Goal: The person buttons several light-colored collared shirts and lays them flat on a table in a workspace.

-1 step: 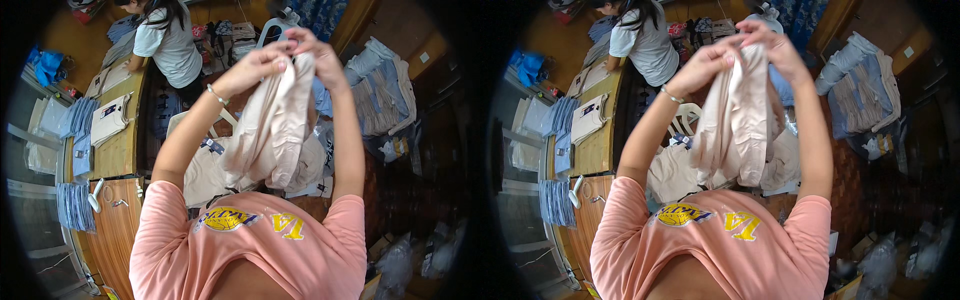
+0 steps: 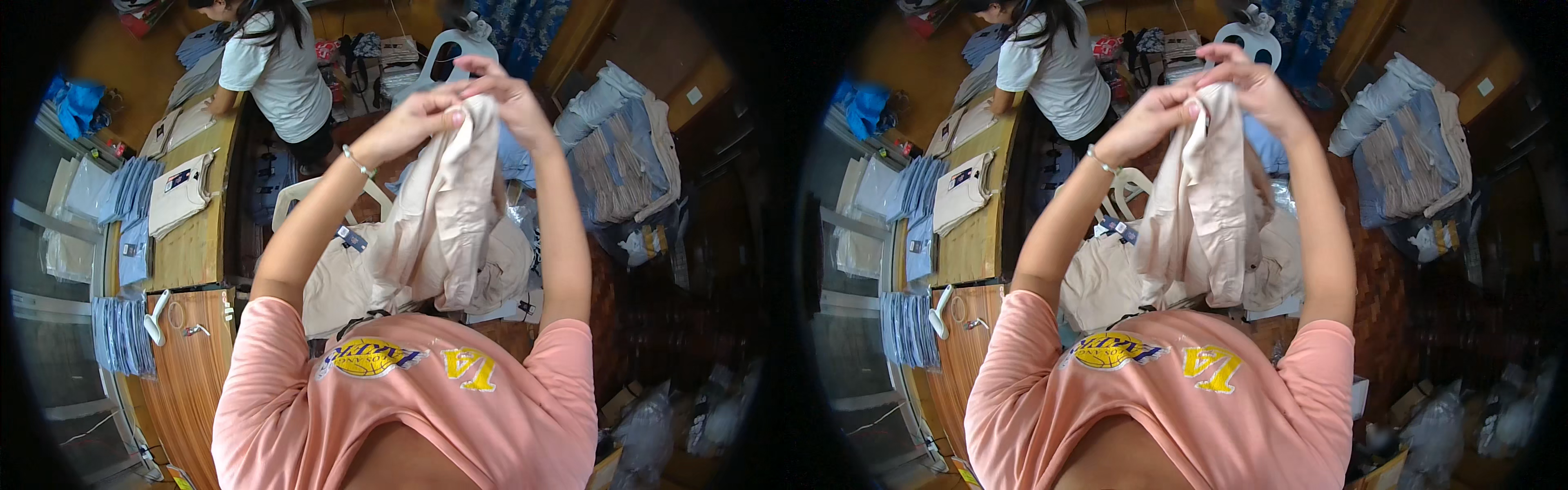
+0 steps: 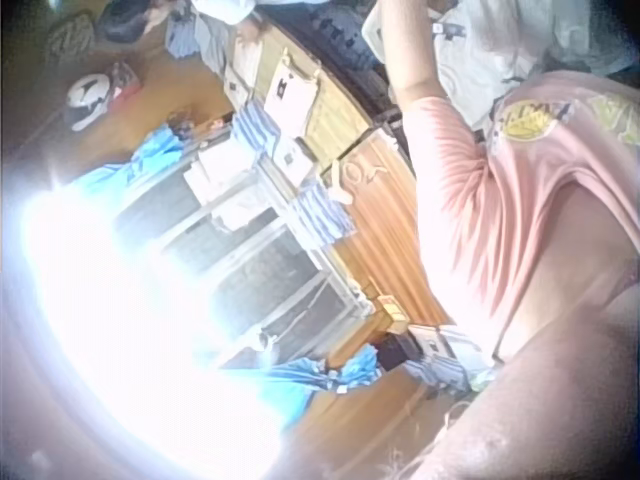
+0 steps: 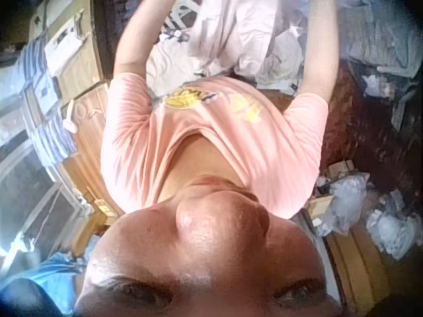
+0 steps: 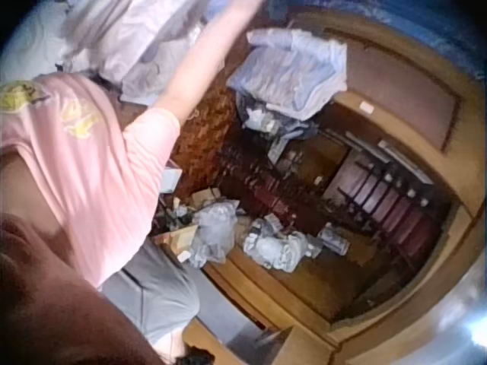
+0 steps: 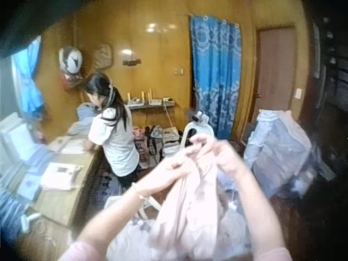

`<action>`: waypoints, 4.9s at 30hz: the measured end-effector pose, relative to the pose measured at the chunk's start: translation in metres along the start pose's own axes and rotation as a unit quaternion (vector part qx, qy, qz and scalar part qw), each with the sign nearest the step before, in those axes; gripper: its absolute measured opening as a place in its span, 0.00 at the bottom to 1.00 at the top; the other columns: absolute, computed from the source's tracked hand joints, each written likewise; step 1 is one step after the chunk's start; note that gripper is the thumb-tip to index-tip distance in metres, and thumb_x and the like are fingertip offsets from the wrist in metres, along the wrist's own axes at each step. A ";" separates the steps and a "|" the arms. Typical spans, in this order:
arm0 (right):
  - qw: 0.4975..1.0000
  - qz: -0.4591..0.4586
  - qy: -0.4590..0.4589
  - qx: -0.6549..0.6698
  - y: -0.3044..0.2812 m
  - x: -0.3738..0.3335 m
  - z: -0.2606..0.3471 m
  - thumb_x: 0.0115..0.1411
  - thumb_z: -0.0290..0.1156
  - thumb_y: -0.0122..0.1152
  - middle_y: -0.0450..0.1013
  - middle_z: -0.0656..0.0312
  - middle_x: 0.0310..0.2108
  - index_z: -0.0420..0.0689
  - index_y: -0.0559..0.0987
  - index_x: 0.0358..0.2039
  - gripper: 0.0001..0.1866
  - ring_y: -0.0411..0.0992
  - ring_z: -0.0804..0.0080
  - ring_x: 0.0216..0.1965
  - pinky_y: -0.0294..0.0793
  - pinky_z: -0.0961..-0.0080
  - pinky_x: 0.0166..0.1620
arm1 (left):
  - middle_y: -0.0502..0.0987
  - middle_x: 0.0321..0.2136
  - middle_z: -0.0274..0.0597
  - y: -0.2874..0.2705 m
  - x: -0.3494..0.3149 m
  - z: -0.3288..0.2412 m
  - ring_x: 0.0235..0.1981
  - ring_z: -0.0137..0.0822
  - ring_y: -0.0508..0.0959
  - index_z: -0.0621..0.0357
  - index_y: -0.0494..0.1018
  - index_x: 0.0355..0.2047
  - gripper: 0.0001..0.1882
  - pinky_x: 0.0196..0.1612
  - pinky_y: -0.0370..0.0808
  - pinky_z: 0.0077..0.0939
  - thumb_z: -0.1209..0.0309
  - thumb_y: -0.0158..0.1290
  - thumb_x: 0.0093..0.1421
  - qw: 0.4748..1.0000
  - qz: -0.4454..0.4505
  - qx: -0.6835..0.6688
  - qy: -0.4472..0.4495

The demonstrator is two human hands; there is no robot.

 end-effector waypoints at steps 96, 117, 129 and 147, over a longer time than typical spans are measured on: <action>0.946 0.057 0.285 -0.141 0.278 -0.224 -0.174 0.43 0.26 0.60 0.70 0.61 0.25 0.40 0.75 0.24 0.06 0.68 0.65 0.31 0.64 0.76 0.35 | 0.73 0.23 0.41 -0.025 -0.368 0.131 0.27 0.39 0.72 0.60 0.72 0.24 0.08 0.34 0.68 0.27 0.68 0.53 0.47 0.892 -0.039 0.426 -0.143; 0.954 0.036 0.273 -0.116 0.284 -0.229 -0.168 0.42 0.24 0.59 0.71 0.59 0.26 0.39 0.75 0.23 0.06 0.68 0.65 0.30 0.65 0.77 0.35 | 0.73 0.20 0.35 -0.010 -0.380 0.109 0.23 0.33 0.73 0.58 0.70 0.20 0.09 0.29 0.69 0.23 0.68 0.57 0.42 0.860 -0.105 0.494 -0.073; 0.896 0.101 0.432 -0.005 0.259 -0.232 -0.217 0.48 0.27 0.55 0.70 0.64 0.38 0.42 0.72 0.42 0.18 0.65 0.77 0.41 0.61 0.81 0.44 | 0.71 0.19 0.36 -0.036 -0.302 -0.020 0.22 0.35 0.71 0.60 0.70 0.22 0.11 0.26 0.68 0.24 0.72 0.58 0.37 0.853 -0.099 0.506 0.087; 0.722 -0.186 0.623 0.238 0.253 -0.257 -0.254 0.58 0.33 0.44 0.69 0.65 0.35 0.46 0.66 0.42 0.12 0.68 0.76 0.35 0.66 0.81 0.37 | 0.71 0.35 0.50 -0.114 -0.502 0.183 0.39 0.40 0.71 0.64 0.64 0.42 0.24 0.40 0.67 0.28 0.58 0.50 0.52 0.836 -0.264 0.193 -0.440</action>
Point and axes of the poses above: each hand's wrist, its own x-axis towards the middle knuckle, its own y-axis out of the palm, z = x × y, the point moved 5 cm from there along x, towards the middle knuckle
